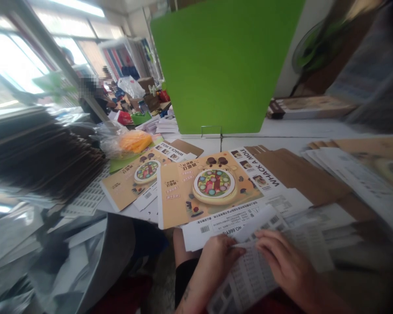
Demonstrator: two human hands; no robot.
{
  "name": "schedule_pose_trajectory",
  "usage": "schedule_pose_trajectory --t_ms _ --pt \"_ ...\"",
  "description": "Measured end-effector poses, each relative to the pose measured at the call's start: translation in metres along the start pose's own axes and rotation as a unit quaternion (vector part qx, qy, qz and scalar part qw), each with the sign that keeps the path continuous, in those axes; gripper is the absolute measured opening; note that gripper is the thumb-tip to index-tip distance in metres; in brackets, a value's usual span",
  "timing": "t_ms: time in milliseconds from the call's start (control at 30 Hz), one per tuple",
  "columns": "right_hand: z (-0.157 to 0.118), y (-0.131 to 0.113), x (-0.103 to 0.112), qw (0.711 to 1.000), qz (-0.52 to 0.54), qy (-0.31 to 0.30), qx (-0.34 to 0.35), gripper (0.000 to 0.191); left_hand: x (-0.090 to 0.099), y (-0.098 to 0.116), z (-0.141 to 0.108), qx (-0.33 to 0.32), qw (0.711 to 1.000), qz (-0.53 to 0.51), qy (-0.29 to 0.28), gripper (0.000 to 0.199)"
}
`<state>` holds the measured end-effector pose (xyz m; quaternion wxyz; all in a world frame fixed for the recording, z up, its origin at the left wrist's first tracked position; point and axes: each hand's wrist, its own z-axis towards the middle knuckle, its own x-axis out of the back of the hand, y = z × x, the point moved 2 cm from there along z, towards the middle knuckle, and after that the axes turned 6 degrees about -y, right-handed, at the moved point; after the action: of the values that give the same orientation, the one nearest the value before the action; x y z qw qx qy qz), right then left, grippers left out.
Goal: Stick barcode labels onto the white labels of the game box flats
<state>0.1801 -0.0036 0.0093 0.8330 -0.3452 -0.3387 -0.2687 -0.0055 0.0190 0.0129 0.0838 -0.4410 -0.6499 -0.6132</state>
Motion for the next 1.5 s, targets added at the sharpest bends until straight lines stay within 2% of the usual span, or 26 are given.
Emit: schedule_pose_trajectory --t_ms 133,200,300,400,500,633,1100,1500 --pt "0.020 0.009 0.015 0.997 0.054 -0.017 -0.056 0.010 -0.014 0.006 -0.002 -0.050 0.994 0.093 -0.012 0.014" --pt "0.031 0.016 0.016 0.992 0.077 -0.049 -0.091 0.012 -0.023 0.010 -0.005 -0.089 0.987 0.132 -0.032 0.011" --pt "0.045 0.026 0.005 0.973 0.116 -0.147 -0.133 0.016 -0.036 0.014 -0.010 -0.184 0.958 0.215 -0.044 0.015" --pt "0.055 0.030 -0.015 0.951 0.134 -0.234 -0.152 0.017 -0.040 0.013 -0.014 -0.247 0.927 0.282 -0.014 0.016" --pt "0.061 0.030 -0.031 0.940 0.132 -0.273 -0.158 0.016 -0.038 0.010 -0.017 -0.240 0.925 0.294 0.005 0.015" --pt "0.065 0.027 -0.040 0.936 0.121 -0.286 -0.165 0.015 -0.036 0.010 -0.020 -0.233 0.925 0.300 0.005 0.016" --pt "0.067 0.024 -0.043 0.938 0.089 -0.297 -0.158 0.015 -0.031 0.013 -0.019 -0.213 0.930 0.301 -0.005 0.019" --pt "0.067 0.024 -0.045 0.938 0.062 -0.301 -0.158 0.014 -0.035 0.008 -0.019 -0.219 0.923 0.317 0.008 0.016"
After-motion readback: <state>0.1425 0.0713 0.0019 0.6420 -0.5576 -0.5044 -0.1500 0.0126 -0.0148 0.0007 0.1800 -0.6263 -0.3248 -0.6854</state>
